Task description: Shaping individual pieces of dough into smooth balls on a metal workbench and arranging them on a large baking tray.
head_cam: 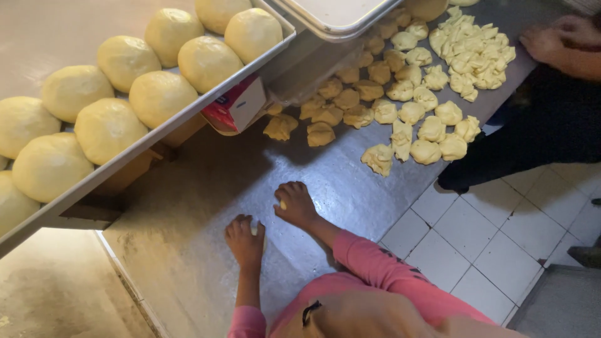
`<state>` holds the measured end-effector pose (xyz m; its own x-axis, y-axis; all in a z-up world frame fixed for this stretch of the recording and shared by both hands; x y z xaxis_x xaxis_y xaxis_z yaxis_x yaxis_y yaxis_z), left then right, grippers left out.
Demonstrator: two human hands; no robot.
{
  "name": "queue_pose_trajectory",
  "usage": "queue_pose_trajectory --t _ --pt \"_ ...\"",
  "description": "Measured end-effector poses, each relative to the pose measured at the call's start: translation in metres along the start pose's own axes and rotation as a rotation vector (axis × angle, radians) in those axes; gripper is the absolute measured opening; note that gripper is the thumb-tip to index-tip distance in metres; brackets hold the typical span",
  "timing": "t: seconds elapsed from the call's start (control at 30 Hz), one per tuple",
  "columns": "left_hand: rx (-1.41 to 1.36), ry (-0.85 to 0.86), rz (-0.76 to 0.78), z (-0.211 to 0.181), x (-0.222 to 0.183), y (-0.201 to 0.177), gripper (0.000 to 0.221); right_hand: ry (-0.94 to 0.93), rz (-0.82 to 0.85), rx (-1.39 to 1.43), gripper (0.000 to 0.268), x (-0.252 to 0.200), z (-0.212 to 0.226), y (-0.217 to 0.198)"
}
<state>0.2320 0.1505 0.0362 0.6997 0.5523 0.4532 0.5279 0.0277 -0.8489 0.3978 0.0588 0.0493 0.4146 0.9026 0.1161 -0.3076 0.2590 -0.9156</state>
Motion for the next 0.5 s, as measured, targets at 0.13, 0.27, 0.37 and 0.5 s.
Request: queue_pose_trajectory --t 0.13,0.27,0.37,0.5 --pt "-0.040 -0.050 0.051 0.029 -0.011 -0.050 0.035 0.013 -0.170 0.193 0.035 -0.018 -0.040 -0.031" --pt "-0.306 -0.096 0.363 0.031 -0.065 -0.058 0.034 -0.101 0.036 0.360 0.037 -0.060 -0.033 -0.045" --pt "-0.433 0.017 0.245 -0.003 -0.098 -0.057 0.037 -0.301 0.003 0.354 0.030 -0.091 0.028 -0.088" --pt "-0.319 -0.147 0.211 -0.051 -0.070 -0.045 0.025 -0.330 0.011 0.221 0.023 -0.088 0.057 -0.050"
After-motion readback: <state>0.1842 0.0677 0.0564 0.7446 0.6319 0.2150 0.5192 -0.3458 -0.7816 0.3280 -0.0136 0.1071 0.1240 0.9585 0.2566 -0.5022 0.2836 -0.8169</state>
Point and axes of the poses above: each hand's wrist, its own x-axis towards the middle knuckle, its own y-axis out of the palm, z = x × y, the point moved 8 cm from there along x, towards the middle knuckle, and after that the axes turned 9 degrees about z, right-handed, at the moved point
